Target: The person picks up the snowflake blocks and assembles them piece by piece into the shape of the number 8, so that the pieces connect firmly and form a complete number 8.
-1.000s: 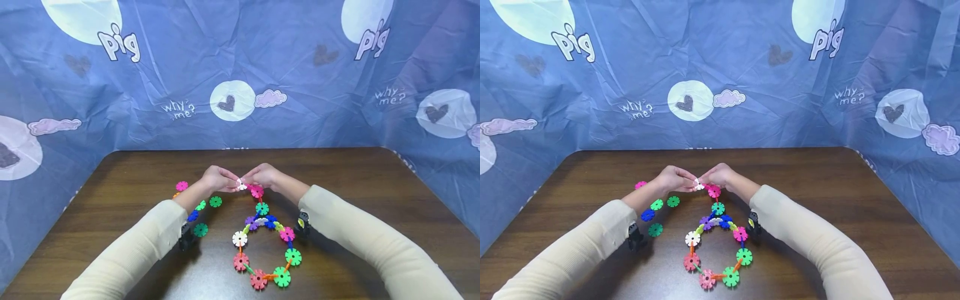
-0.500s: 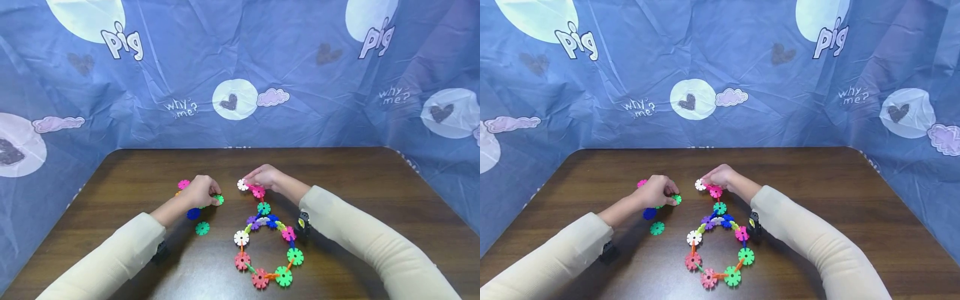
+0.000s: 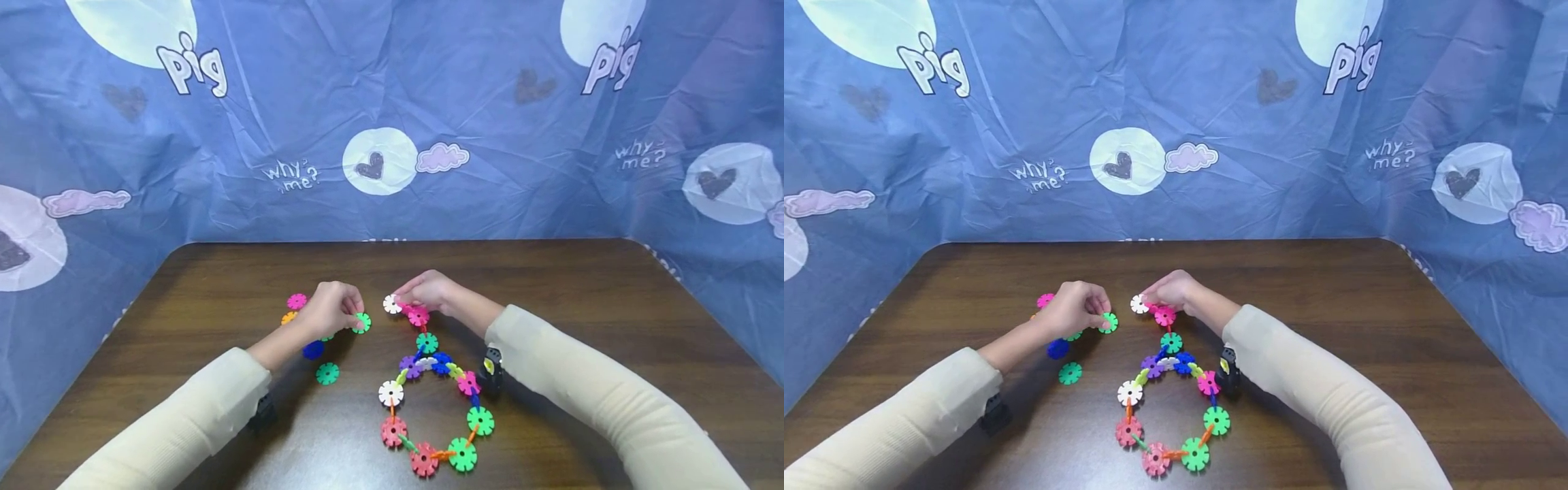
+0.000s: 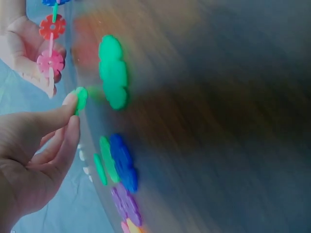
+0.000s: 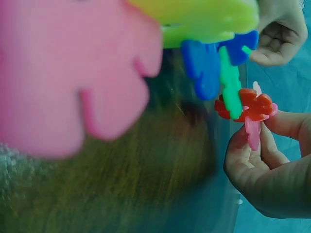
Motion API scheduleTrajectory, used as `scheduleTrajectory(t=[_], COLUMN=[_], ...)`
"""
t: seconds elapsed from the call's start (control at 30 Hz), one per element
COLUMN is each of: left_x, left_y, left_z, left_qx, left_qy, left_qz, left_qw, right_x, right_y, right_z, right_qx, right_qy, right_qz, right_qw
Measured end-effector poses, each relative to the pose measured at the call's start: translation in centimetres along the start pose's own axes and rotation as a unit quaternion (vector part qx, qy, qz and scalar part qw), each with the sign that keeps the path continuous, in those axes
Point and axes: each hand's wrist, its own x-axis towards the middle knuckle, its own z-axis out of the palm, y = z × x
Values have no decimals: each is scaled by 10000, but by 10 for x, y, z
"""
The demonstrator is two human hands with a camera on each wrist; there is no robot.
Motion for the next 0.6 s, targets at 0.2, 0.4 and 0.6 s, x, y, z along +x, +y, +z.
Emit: scheduleTrajectory(t=[0.2,0.4,0.6], left_x=[7,12,16], left_y=[8,11,13], left_z=[6,7,6], left_qx=[-104,158,15], left_qy=[277,627,581], left_qz=[141,111,-126], left_qw=[9995,9978,9982], right_x=[-1,0,1], right_y=[1,0,-1], right_z=[0,0,2], right_qx=[-2,-45,29], right_qy=[35,55,82], right_qz=[50,109,108], right_qw=[10000,9999,9999])
